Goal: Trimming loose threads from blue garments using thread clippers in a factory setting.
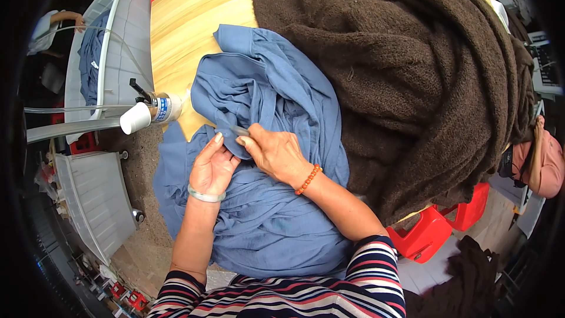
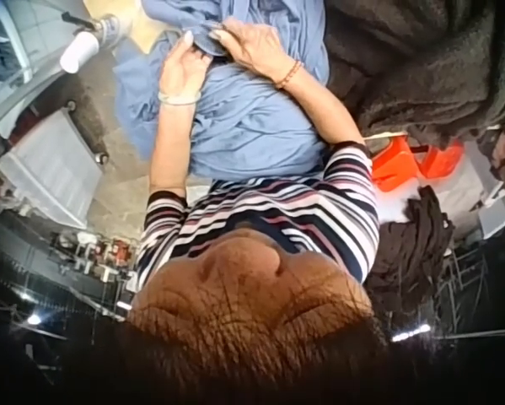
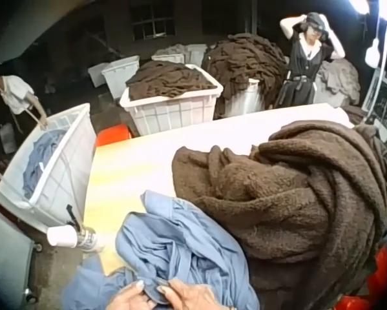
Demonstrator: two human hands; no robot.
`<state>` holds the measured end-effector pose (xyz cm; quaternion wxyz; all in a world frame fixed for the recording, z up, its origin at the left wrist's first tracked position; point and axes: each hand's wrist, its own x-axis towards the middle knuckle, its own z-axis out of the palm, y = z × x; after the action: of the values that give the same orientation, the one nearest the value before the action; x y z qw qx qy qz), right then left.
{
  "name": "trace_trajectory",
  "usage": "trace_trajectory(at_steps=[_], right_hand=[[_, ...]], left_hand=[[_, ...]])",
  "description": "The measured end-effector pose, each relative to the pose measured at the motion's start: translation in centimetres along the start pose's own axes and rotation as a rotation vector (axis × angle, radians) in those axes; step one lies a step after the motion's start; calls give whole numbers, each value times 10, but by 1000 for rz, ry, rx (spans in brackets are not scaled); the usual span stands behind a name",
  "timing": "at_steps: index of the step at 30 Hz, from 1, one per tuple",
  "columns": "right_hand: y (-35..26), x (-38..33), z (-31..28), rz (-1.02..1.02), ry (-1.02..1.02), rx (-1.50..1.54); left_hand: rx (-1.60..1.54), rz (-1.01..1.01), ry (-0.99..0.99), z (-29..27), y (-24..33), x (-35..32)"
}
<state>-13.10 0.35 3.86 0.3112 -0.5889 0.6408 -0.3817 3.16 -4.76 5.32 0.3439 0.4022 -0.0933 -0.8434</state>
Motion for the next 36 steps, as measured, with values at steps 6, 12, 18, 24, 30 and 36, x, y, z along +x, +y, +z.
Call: trace_trajectory(at_steps=[6,12,18,24,30,36], right_hand=[[7,-1,14,176,-14,267],[5,-4,13,141,-86,152],[-5,9,1,33,2,95],[-6,25,5,-23,-100,62],[-12,39,8,-4,-170,8],[-12,46,8,-123,-114,-70]], left_hand=[[-195,-78,-22,1,-1,18],[24,206,99,-9,1,23],[265,415,152,0,13,16],[192,376,165,6,15,19],[433,559,126,1,10,21],[704,650,128,-4,10,20]])
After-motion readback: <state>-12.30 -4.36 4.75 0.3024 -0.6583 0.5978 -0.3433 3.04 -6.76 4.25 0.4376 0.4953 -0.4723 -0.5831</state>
